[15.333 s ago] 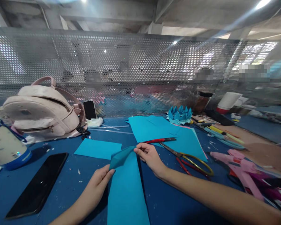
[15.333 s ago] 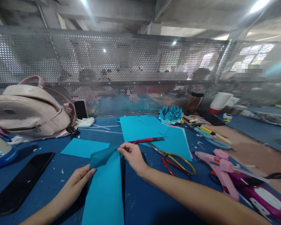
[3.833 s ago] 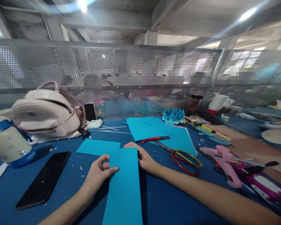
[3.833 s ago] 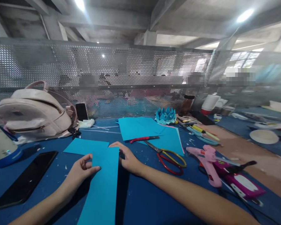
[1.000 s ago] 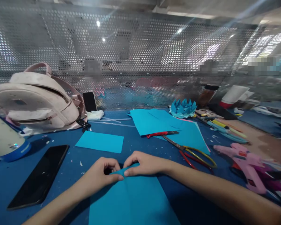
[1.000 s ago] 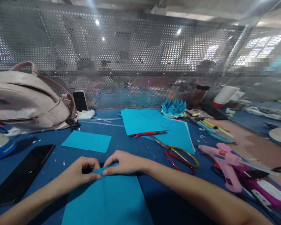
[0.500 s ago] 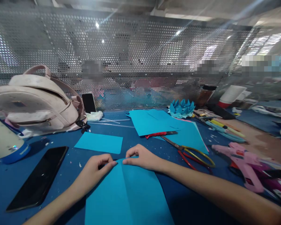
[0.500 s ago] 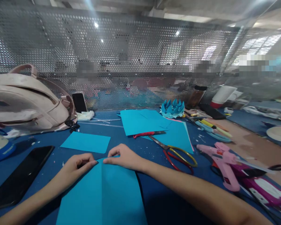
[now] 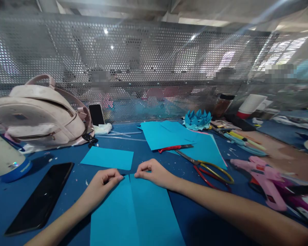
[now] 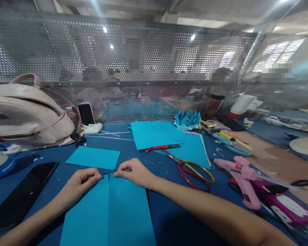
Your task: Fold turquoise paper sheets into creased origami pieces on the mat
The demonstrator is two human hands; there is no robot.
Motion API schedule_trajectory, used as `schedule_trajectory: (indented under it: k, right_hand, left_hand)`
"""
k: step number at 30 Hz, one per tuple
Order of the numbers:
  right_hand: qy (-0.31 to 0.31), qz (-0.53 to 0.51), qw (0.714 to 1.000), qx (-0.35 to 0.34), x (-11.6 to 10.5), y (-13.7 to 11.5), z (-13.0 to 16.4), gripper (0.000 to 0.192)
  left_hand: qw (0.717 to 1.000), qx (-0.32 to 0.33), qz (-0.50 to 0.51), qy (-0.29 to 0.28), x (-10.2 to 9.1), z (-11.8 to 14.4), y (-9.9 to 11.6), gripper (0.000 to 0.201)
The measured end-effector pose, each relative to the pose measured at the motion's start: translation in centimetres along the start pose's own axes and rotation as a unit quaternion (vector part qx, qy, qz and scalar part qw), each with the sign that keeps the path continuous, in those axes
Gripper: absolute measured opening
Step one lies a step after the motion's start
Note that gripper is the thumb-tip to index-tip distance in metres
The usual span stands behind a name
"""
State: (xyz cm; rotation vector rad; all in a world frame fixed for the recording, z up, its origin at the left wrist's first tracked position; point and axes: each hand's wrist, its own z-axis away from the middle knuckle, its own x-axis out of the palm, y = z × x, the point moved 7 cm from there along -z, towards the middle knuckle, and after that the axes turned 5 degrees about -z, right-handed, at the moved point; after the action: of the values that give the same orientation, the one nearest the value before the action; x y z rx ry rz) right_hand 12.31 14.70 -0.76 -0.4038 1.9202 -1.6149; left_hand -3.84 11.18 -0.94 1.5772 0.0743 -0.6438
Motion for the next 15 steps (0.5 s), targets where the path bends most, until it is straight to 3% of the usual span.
schedule_trajectory:
  k: [4,9,15]
  right_hand:
    - [0.045,0.010,0.999,-0.004,-2.1,-0.8,-0.6,0.041]
    - [0.120,-0.164,0.974,0.096,-4.5,1.0,-0.7,0.046]
    - [0.128,-0.228,0.960,0.097,-4.2,1.6,-0.5,0.052]
  left_hand:
    - [0.997,-0.039,0.067,0.005,-0.7,-0.6,-0.7,0.039]
    - [0.975,-0.113,0.151,0.118,-2.4,-0.2,-1.9,0.042]
    - [0.948,-0.155,0.147,0.235,-4.0,1.0,-2.8,0.055]
